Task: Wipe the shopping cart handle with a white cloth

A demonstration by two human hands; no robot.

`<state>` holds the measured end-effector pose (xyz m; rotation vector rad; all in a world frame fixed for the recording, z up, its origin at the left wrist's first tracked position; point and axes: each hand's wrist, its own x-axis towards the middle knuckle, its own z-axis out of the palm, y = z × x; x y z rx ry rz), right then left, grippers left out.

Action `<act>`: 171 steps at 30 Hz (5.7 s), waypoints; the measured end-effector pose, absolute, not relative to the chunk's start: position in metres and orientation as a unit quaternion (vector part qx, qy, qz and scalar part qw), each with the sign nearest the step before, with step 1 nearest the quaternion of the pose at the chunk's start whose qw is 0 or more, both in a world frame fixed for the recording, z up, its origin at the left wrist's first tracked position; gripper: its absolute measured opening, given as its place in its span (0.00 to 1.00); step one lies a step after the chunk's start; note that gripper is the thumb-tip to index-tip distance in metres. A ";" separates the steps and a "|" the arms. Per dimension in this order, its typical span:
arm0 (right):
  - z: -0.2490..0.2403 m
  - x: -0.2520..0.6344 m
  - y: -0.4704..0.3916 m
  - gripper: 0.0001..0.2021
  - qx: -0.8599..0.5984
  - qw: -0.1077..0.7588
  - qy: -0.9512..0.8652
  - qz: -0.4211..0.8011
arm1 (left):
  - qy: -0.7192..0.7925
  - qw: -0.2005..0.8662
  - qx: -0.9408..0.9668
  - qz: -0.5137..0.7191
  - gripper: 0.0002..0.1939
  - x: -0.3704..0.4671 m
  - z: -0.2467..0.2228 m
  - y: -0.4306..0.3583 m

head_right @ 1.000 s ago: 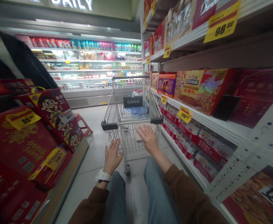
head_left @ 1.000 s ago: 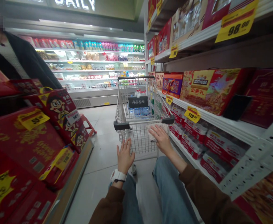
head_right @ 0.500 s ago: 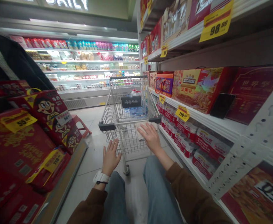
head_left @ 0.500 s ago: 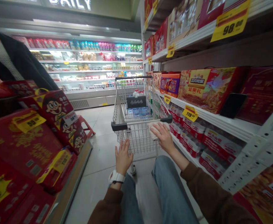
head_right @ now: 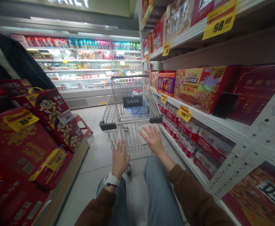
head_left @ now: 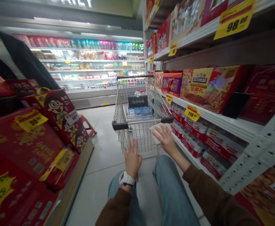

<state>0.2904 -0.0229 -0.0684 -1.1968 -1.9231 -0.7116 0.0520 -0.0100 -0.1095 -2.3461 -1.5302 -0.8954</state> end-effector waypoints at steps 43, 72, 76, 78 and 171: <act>-0.100 0.332 -0.024 0.42 -0.550 0.408 -0.685 -0.248 | -0.499 0.054 -0.814 -0.292 0.37 0.098 -0.097 0.003; -0.097 0.313 -0.014 0.42 -0.534 0.371 -0.706 -0.282 | -0.502 0.024 -0.807 -0.311 0.37 0.108 -0.091 -0.001; -0.111 0.314 -0.019 0.42 -0.541 0.344 -0.719 -0.270 | -0.502 0.014 -0.805 -0.316 0.37 0.110 -0.090 -0.001; -0.107 0.314 -0.023 0.42 -0.543 0.341 -0.722 -0.261 | -0.502 0.009 -0.805 -0.317 0.37 0.111 -0.089 0.000; -0.095 0.231 0.022 0.34 -0.495 0.315 -0.769 -0.252 | -0.546 0.055 -0.786 -0.284 0.43 0.046 -0.094 0.022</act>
